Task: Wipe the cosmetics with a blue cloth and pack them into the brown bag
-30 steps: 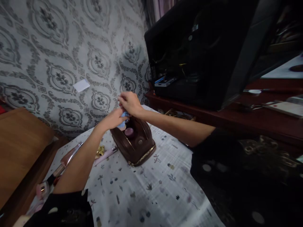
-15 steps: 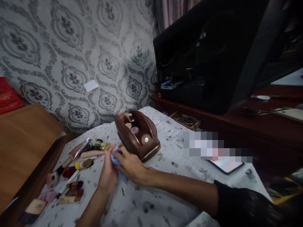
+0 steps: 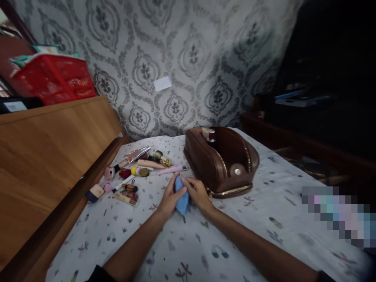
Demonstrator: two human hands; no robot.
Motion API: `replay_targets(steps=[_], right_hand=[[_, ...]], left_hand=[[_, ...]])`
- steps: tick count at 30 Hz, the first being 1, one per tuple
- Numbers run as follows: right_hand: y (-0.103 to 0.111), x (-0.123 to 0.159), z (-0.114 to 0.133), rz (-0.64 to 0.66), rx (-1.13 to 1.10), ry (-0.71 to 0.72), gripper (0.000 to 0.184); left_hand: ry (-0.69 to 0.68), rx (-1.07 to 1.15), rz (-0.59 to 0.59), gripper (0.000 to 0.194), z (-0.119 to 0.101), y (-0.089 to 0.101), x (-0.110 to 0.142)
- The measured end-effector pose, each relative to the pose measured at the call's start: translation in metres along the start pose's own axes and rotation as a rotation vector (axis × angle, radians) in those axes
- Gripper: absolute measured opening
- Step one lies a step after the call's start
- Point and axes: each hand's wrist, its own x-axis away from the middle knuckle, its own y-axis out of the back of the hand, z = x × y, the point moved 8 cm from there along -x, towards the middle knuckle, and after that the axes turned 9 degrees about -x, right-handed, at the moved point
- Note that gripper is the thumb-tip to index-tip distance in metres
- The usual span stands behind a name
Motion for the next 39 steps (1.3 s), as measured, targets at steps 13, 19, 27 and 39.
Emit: replay_targets(steps=[13, 19, 27, 39], right_hand=[[0.009, 0.013, 0.012, -0.104, -0.089, 0.001, 0.029], [0.012, 0.015, 0.023, -0.123, -0.135, 0.023, 0.031], [-0.006, 0.022, 0.003, -0.016, -0.258, -0.239, 0.042], [-0.02, 0.022, 0.002, 0.116, -0.562, -0.377, 0.042]], left_hand=[[-0.065, -0.421, -0.125, 0.04, -0.027, 0.04, -0.007], [0.041, -0.074, 0.057, 0.056, -0.025, 0.032, -0.007], [-0.007, 0.151, -0.103, 0.046, -0.023, 0.042, -0.009], [-0.17, -0.402, -0.251, 0.053, -0.037, 0.057, -0.005]])
